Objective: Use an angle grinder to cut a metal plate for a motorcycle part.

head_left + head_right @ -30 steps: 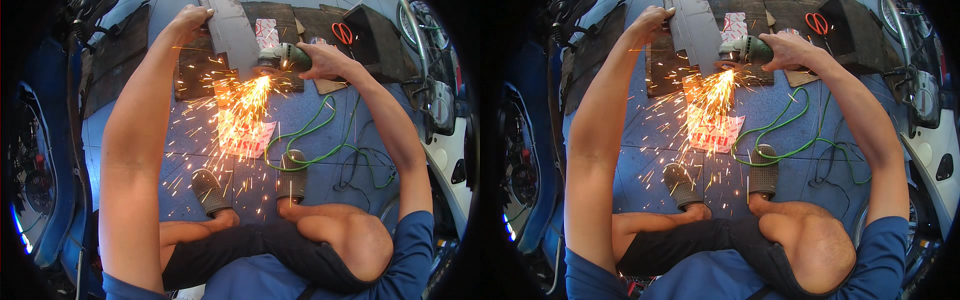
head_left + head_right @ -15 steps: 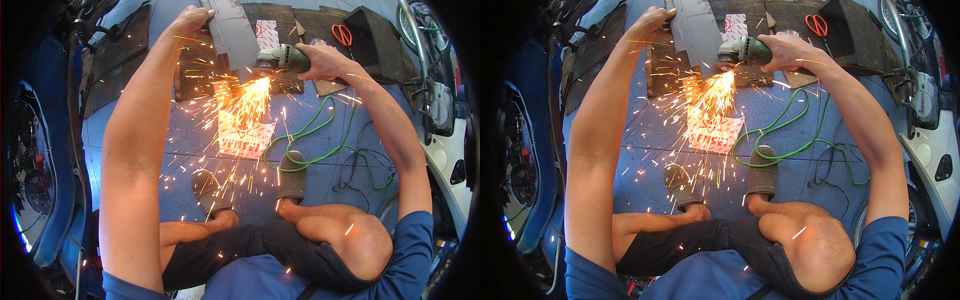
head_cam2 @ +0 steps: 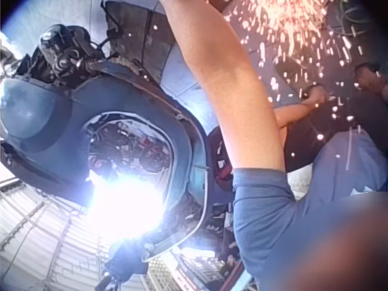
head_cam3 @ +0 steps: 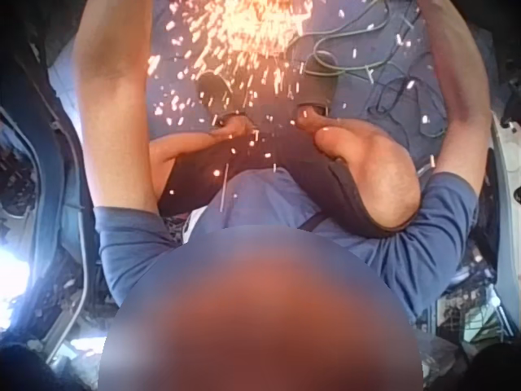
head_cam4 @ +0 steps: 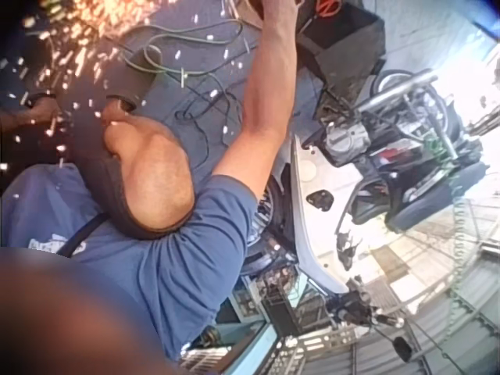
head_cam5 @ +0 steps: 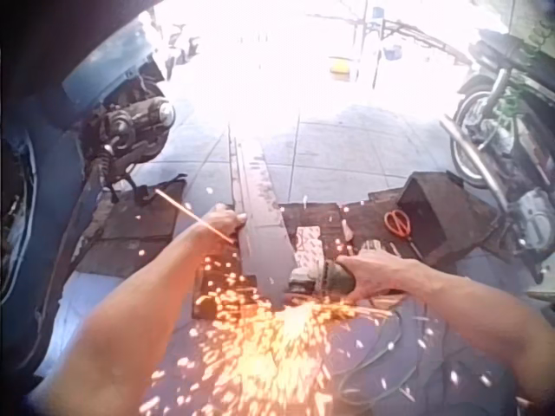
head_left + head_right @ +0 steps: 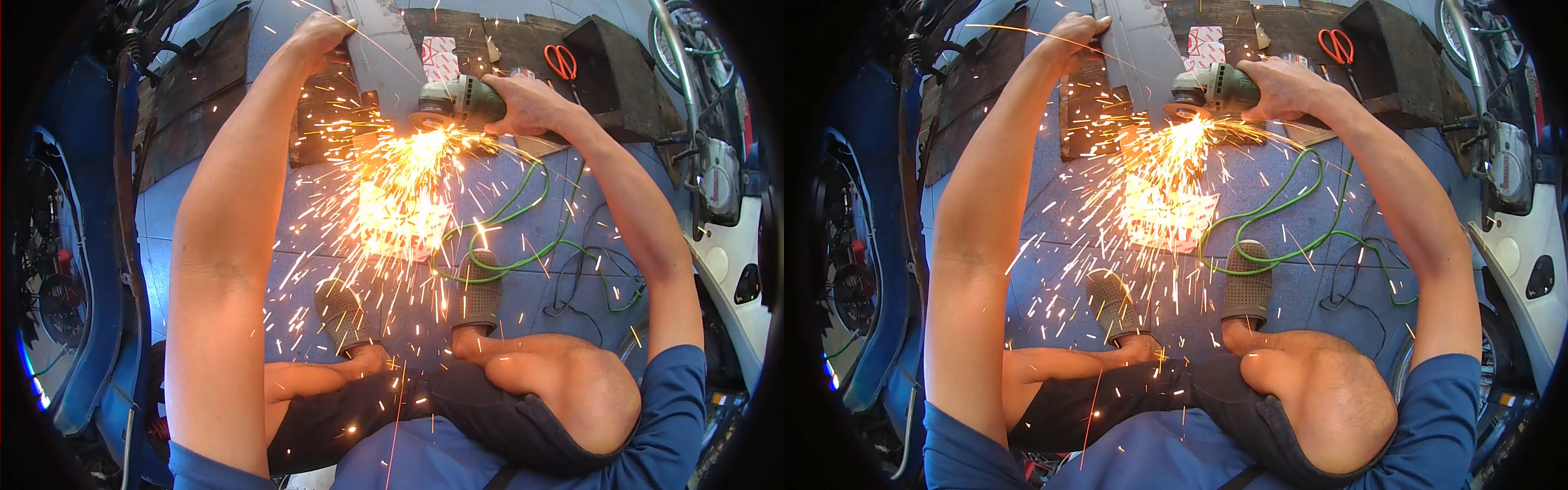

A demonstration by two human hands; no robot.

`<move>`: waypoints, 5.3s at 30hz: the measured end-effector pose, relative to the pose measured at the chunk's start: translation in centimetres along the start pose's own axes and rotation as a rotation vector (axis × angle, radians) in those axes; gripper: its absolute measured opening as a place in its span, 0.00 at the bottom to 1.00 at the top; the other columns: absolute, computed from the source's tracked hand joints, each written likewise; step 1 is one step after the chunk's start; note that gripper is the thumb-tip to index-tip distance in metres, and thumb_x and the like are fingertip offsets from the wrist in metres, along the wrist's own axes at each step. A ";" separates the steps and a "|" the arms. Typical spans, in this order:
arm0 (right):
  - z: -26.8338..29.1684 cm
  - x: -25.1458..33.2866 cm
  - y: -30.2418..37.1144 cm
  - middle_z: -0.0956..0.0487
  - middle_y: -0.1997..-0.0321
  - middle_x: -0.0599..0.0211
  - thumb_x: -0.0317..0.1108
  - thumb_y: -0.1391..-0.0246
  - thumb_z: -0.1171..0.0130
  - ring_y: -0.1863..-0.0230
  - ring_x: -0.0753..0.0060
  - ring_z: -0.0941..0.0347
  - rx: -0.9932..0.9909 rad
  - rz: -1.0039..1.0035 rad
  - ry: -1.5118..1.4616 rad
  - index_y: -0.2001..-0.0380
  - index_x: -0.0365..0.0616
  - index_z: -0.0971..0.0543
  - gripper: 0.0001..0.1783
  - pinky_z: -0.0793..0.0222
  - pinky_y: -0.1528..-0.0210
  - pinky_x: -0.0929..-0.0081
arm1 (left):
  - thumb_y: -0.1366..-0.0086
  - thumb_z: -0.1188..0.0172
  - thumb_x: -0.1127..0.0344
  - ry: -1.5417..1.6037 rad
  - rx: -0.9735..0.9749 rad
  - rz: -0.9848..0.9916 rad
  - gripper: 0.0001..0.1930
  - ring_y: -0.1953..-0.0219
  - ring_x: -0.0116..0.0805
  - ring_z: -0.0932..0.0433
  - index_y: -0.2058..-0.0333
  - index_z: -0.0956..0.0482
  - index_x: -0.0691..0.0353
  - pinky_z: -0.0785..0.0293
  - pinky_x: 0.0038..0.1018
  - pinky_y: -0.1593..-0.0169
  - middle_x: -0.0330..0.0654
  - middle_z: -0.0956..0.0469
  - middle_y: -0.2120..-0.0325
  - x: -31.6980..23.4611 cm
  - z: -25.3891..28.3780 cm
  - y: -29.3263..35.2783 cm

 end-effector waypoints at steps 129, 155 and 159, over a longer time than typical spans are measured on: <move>-1.0 -3.5 7.4 0.17 0.50 0.49 0.45 0.58 0.25 0.49 0.56 0.20 -0.042 -0.531 -0.492 0.46 0.34 0.21 0.37 0.28 0.44 0.63 | 0.29 0.37 0.57 0.438 -0.174 0.028 0.33 0.36 0.54 0.29 0.42 0.48 0.70 0.28 0.46 0.38 0.68 0.34 0.39 0.5 -9.8 1.2; -1.2 -2.9 6.7 0.16 0.54 0.48 0.48 0.59 0.29 0.51 0.55 0.18 -0.013 -0.572 -0.478 0.48 0.35 0.20 0.37 0.26 0.46 0.63 | 0.29 0.40 0.60 0.345 -0.211 0.063 0.31 0.38 0.58 0.29 0.43 0.50 0.69 0.27 0.50 0.40 0.66 0.34 0.39 -0.5 -9.7 2.7; -2.2 -3.5 6.7 0.16 0.54 0.47 0.49 0.59 0.29 0.51 0.55 0.18 -0.090 -0.466 -0.536 0.49 0.35 0.20 0.37 0.26 0.46 0.62 | 0.30 0.41 0.59 0.343 -0.217 0.087 0.30 0.39 0.59 0.27 0.44 0.50 0.68 0.27 0.50 0.41 0.66 0.32 0.41 -0.7 -9.6 3.1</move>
Point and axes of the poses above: each hand's wrist, its own y-axis away from the middle knuckle, its own z-axis out of the back of the hand, x = y × z, the point moved 4 cm from there along -y, towards the middle knuckle
